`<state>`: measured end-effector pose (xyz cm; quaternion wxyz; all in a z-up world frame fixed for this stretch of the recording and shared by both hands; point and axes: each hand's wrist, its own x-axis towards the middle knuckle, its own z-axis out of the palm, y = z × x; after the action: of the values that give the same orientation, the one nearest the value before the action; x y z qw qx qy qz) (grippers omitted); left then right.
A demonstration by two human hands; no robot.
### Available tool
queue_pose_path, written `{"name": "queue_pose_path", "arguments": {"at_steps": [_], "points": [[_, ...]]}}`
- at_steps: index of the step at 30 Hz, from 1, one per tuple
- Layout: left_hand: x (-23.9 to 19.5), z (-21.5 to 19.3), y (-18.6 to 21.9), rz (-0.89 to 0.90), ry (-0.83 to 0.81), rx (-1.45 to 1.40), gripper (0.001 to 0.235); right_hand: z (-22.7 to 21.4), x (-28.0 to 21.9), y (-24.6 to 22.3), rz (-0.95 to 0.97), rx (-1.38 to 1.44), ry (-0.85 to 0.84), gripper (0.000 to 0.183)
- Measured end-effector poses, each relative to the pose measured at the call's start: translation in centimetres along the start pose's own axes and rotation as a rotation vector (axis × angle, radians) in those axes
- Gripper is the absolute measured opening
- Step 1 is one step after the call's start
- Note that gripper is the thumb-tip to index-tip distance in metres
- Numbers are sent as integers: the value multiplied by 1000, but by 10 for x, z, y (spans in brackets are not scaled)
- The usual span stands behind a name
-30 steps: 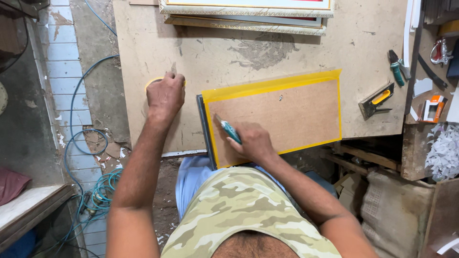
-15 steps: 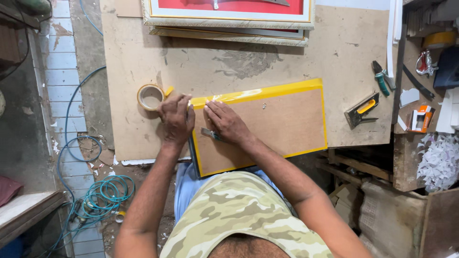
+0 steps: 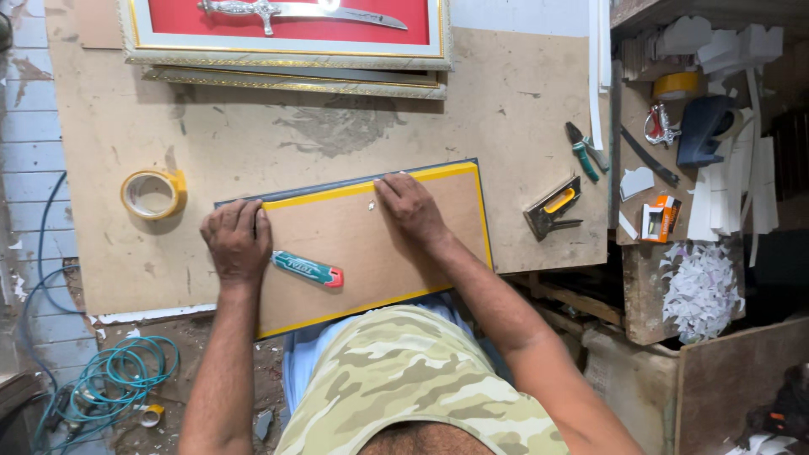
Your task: The person assembles a picture frame by applying yellow tape to the edges of a cardboard backing, inserting white corner pieces, and securing them with a staple gun. The person repeats this process for multiple frames, stacking the finished units on the floor.
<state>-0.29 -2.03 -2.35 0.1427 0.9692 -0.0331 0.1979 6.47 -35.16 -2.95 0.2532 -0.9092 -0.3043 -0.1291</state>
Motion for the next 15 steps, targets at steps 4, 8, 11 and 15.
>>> {"name": "queue_pose_path", "arguments": {"at_steps": [4,8,11,15], "points": [[-2,3,1,-18,-6,82,17,-41,-23,54,71,-14,12,23],[-2,6,2,-45,-25,101,12,-72,-29,92,165,20,-55,15],[-3,7,2,-80,-42,140,10,-79,-28,104,192,77,-94,11],[-3,9,2,-107,-62,126,12,-68,-26,107,235,135,-152,11]]}}
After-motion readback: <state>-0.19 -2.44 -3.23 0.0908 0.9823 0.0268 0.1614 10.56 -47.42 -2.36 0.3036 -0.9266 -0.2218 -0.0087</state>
